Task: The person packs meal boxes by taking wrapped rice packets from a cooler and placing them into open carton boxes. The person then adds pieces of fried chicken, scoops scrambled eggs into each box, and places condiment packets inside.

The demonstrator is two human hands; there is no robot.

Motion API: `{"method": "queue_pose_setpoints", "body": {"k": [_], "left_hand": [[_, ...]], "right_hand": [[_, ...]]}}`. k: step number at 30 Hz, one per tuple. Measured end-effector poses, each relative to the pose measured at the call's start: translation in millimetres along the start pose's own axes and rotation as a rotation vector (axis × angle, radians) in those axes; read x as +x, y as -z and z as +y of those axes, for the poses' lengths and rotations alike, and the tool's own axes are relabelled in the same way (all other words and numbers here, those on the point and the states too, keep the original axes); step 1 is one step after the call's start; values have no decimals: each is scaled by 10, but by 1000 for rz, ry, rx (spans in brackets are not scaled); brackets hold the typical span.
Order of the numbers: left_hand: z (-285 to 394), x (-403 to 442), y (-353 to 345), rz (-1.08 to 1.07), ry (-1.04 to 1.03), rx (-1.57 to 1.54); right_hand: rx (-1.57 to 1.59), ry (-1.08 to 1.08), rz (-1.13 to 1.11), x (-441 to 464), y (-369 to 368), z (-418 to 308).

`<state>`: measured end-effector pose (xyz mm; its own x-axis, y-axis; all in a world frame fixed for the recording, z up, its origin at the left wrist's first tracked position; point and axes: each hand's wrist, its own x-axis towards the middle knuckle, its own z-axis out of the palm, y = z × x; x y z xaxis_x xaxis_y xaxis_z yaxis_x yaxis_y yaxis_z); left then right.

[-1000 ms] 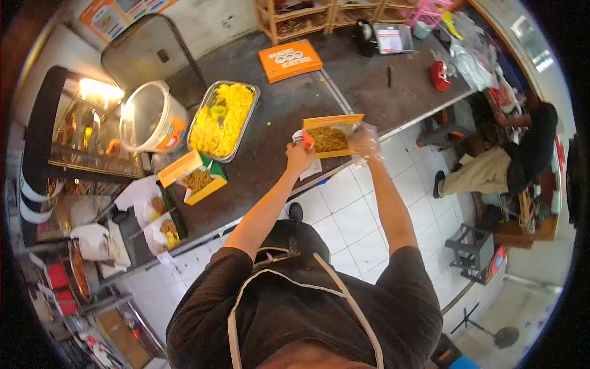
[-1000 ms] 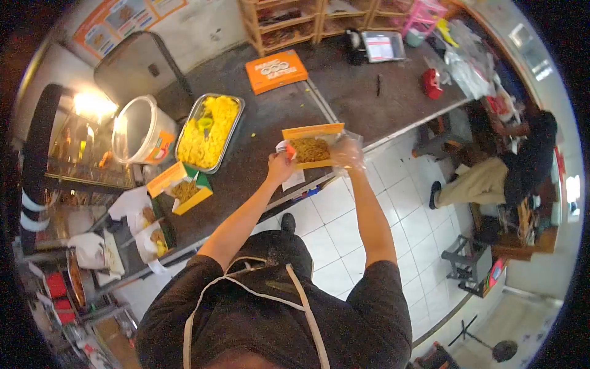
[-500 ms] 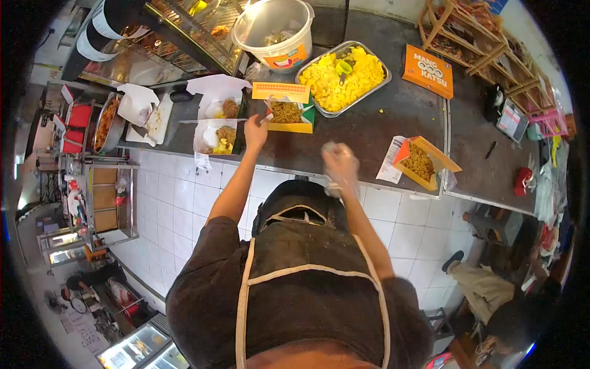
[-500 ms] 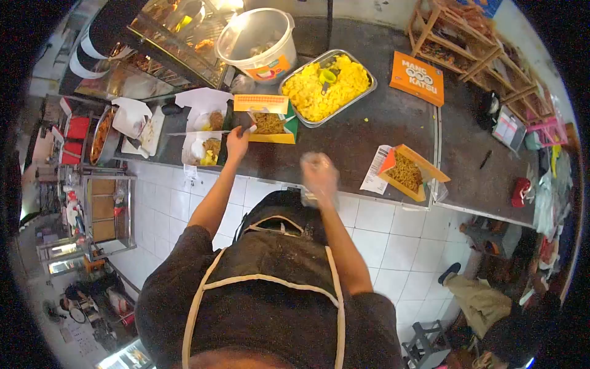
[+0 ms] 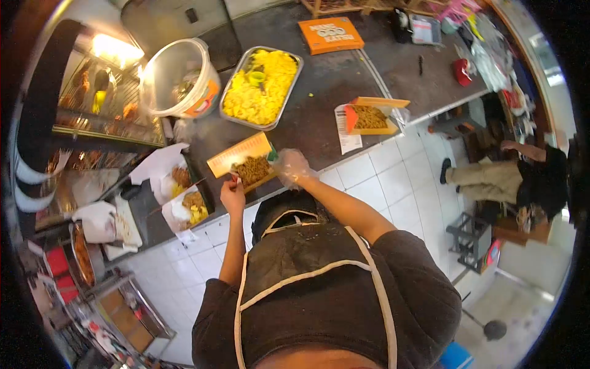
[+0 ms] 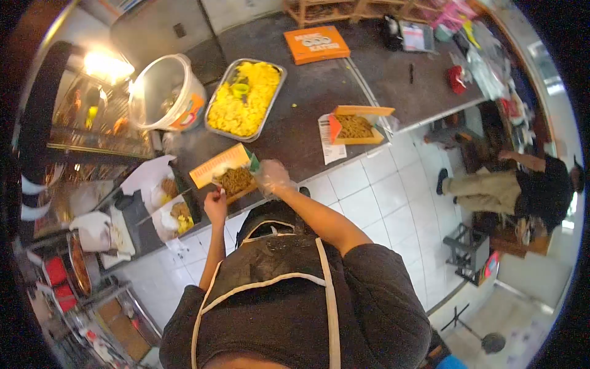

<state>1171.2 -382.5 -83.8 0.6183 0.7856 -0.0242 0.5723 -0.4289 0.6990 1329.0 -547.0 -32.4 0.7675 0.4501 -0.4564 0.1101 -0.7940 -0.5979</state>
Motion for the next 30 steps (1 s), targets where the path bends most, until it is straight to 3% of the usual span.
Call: {"method": "queue_pose_setpoints", "body": {"k": [2, 4, 5, 6, 8, 9, 12, 14, 15, 18, 21, 22, 23, 24, 25, 27, 29, 30], "left_hand": [[-37, -166, -17, -52, -37, -98], [51, -166, -100, -95, -83, -203], [165, -183, -90, -126, -21, -325], [290, -192, -87, -154, 46, -446], [474, -149, -114, -189, -57, -489], [501, -92, -145, -210, -76, -495], [1108, 45, -176, -202, -79, -675], [1495, 184, -197, -179, -139, -751], [1745, 268, -220, -186, -131, -820], [2345, 659, -496, -132, -209, -594], [2770, 1077, -1206, -204, -243, -762], [2976, 1113, -1416, -219, -215, -816], [2772, 1379, -1916, -138, -394, -638], [3073, 1216, -2001, -237, -234, -820], [3152, 1204, -2219, -275, -115, -782], [3038, 1203, -2762, -257, -155, -831], [3095, 1025, -2952, -251, -218, -751], [2881, 1097, -3183, -192, -363, -412]], "right_hand": [[73, -41, 70, -188, 7, 193], [-2, 78, 219, -208, -6, 442], [24, 192, 331, -226, -7, 570], [24, 173, 355, -232, 6, 699], [24, 368, 572, -246, 108, 859], [22, 363, 602, -189, 180, 926], [455, 611, 643, 33, 552, 1096], [-173, 419, 500, 38, 1121, 892], [-277, 492, 583, 64, 1339, 850], [-147, 588, 629, 279, 2263, 755], [55, 597, 716, 705, 2948, 998], [-832, 610, 616, 664, 3268, 888], [-562, 428, 484, 772, 3424, 1039], [-300, 233, 411, 884, 3580, 1196], [-266, 94, 392, 892, 3704, 1252], [-698, 252, 436, 781, 3879, 1633], [-240, 236, 619, 739, 3911, 2150], [-19, 283, 687, 674, 3930, 2386]]}}
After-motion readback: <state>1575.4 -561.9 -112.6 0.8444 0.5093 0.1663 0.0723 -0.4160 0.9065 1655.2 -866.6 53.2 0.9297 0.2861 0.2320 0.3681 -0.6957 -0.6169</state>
